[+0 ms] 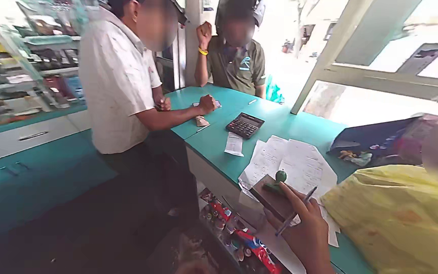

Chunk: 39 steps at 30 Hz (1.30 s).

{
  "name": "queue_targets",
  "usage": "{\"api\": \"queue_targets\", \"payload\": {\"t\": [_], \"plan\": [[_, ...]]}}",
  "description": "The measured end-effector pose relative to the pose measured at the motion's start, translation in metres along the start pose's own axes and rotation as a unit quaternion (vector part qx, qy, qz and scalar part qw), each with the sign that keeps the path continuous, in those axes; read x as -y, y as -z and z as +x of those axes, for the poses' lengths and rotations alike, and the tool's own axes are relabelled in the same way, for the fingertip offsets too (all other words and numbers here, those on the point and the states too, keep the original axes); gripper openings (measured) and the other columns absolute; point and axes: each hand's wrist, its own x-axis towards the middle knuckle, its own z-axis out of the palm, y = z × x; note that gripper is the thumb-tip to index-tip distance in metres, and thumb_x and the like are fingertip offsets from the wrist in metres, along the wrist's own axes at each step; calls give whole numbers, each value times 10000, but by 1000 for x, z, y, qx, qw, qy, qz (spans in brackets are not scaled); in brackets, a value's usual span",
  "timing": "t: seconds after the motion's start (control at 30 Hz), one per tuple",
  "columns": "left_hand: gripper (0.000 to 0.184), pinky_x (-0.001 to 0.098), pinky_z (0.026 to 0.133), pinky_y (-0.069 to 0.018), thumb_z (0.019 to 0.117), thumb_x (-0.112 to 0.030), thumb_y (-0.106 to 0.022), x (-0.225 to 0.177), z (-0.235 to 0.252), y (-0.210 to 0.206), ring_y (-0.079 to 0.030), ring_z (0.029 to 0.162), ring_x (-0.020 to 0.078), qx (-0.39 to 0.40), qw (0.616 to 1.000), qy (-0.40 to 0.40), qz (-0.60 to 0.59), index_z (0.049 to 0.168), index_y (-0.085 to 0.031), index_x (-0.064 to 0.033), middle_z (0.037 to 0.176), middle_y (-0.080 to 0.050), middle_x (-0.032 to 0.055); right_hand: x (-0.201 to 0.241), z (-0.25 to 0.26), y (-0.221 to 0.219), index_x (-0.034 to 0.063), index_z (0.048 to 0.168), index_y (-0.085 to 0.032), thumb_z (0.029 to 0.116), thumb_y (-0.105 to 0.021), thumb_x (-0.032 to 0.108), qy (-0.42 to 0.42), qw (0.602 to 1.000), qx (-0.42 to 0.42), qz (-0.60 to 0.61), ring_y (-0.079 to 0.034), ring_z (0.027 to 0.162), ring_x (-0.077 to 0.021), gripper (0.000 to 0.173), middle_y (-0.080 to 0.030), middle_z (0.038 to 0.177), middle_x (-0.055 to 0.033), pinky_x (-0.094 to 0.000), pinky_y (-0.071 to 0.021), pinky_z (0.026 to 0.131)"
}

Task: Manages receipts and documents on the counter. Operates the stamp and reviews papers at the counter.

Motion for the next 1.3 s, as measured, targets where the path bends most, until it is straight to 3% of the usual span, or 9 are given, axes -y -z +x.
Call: {"api": "queue_targets", "payload": {"t": [0.23, 0.43, 0.63, 0.73, 0.87, 0.97, 1.03, 1.17, 1.3], "plan": [[297, 249, 908, -559, 1025, -406, -548, -18, 91, 111, -688, 1003, 31, 120, 992, -38, -13, 1083, -737, -184, 1055, -750, -57, 2, 32, -30, -29, 1320, -665, 755, -791, 336, -150, 980, 4, -129, -650, 995, -500, 685, -692, 1222, -270, -625, -497, 824], [339, 311, 1002, -531, 1067, -337, -512, -37, 165, 155, -671, 1089, 126, 262, 949, -173, 14, 1061, -683, -44, 1052, -718, 76, 6, 53, -51, -63, 1343, -628, 791, -796, 311, -241, 935, -30, -258, -612, 1059, -603, 687, -654, 1210, -356, -718, -470, 868], [353, 347, 1032, -497, 1044, -249, -524, -67, 221, 123, -645, 1147, 239, 364, 894, -260, 18, 1050, -689, 62, 1127, -691, 201, 11, 56, -67, -67, 1369, -603, 818, -798, 339, -333, 886, -31, -320, -576, 1072, -668, 712, -624, 1211, -409, -778, -436, 839], [356, 369, 1051, -483, 1010, -218, -565, -74, 238, 95, -623, 1188, 288, 398, 873, -281, 39, 1188, -639, 82, 1216, -649, 244, 18, 51, -75, -37, 1391, -599, 806, -789, 388, -346, 877, -22, -333, -604, 989, -665, 747, -644, 1119, -415, -763, -456, 749], [289, 385, 1063, -477, 961, -122, -629, -83, 249, 63, -620, 1201, 322, 389, 858, -320, 96, 1178, -659, 67, 1237, -651, 245, 38, 54, -60, -114, 1378, -569, 857, -739, 516, -337, 887, 38, -312, -658, 868, -622, 836, -671, 1023, -409, -746, -486, 729], [246, 416, 1019, -507, 947, -84, -649, -89, 255, 43, -647, 1153, 332, 380, 853, -334, 129, 1147, -688, 53, 1216, -666, 240, 48, 60, -34, -103, 1389, -562, 1028, -577, 392, -348, 892, 76, -278, -671, 891, -604, 613, -685, 1036, -387, -743, -494, 764], [225, 436, 999, -519, 944, -83, -655, -89, 260, 28, -662, 1140, 331, 361, 851, -344, 164, 1133, -711, 24, 1213, -680, 221, 34, 58, -18, -90, 1404, -557, 1065, -521, 241, -321, 907, 65, -265, -670, 921, -600, 475, -673, 1112, -384, -726, -499, 785], [223, 446, 987, -519, 970, -145, -637, -80, 274, -1, -643, 1203, 346, 319, 832, -381, 248, 1128, -747, -31, 1252, -687, 200, -13, 45, -6, -95, 1408, -547, 1036, -475, 33, -256, 936, 105, -216, -564, 1217, -609, 400, -550, 1386, -380, -700, -456, 986], [250, 444, 1014, -503, 990, -188, -608, -75, 286, -19, -629, 1240, 331, 322, 802, -408, 293, 1152, -753, -63, 1277, -697, 157, -28, 41, -14, -61, 1363, -606, 977, -506, -32, -251, 941, 140, -181, -493, 1327, -579, 400, -524, 1431, -363, -644, -375, 1120]]}}
